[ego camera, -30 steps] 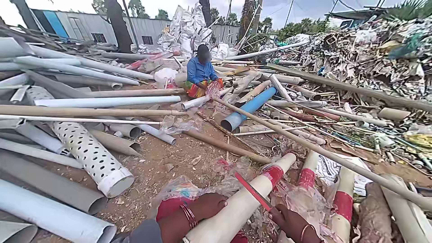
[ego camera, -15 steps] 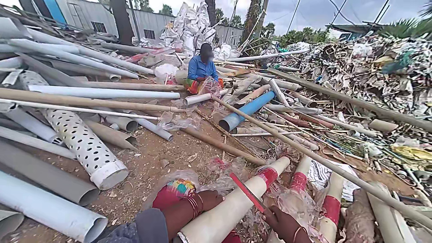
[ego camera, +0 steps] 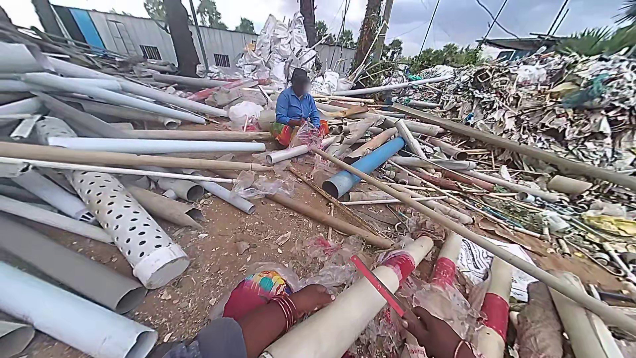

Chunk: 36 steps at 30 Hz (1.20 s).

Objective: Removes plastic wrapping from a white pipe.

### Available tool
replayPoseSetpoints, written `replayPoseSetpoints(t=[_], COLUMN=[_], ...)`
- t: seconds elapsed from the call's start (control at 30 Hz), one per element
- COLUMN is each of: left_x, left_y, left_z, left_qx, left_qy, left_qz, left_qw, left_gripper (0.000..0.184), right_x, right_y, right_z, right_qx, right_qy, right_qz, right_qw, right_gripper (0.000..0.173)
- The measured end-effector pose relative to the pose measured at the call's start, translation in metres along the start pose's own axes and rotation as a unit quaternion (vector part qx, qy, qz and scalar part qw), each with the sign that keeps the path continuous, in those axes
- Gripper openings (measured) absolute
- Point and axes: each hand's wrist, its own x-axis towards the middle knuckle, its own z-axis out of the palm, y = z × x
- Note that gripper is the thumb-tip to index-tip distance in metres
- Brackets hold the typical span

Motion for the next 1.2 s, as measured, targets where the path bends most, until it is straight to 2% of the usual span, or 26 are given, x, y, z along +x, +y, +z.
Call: replayPoseSetpoints(t=[0.1,0.2,0.37,0.53,0.73,0.9,1.03,1.1,1.2], left_x=[0.006,-0.001,-0.024,-0.057,-0.052,-0.054,-0.079,-0.099,-0.131], left_y=[0.007,0.032,0.075,0.103,0.08,0.051,0.041,0.032,0.02], left_z=[-0.005,-0.014,-0.032,-0.034,-0.037,-0.056,-0.077,-0.083,-0.084], left_qx=[0.009,0.041,0.14,0.249,0.239,0.297,0.279,0.284,0.332], left_qy=[0.023,0.042,0.013,0.001,0.091,0.256,0.368,0.365,0.26], left_qz=[0.004,0.01,0.042,0.039,0.049,0.112,0.113,0.093,0.013], left_qw=[1.0,0.998,0.989,0.968,0.966,0.913,0.88,0.882,0.906], left_gripper=[0.028,0.028,0.028,0.031,0.029,0.025,0.026,0.028,0.029], right_x=[0.002,0.007,0.007,0.01,0.005,0.007,0.011,0.009,0.007], right_y=[0.01,0.02,0.023,0.017,0.007,0.008,0.014,0.017,0.018], right_z=[-0.001,-0.005,-0.014,-0.022,-0.026,-0.017,-0.008,-0.005,-0.003], right_qx=[0.018,0.022,0.044,0.047,0.028,0.023,0.007,0.007,0.011], right_qy=[0.02,0.018,0.029,0.039,0.021,0.028,0.03,0.037,0.039], right_qz=[0.004,0.018,0.04,0.016,0.007,-0.009,-0.011,-0.014,-0.011], right_qw=[1.0,0.999,0.998,0.998,0.999,0.999,0.999,0.999,0.999], right_gripper=[0.049,0.048,0.048,0.047,0.047,0.042,0.038,0.037,0.037])
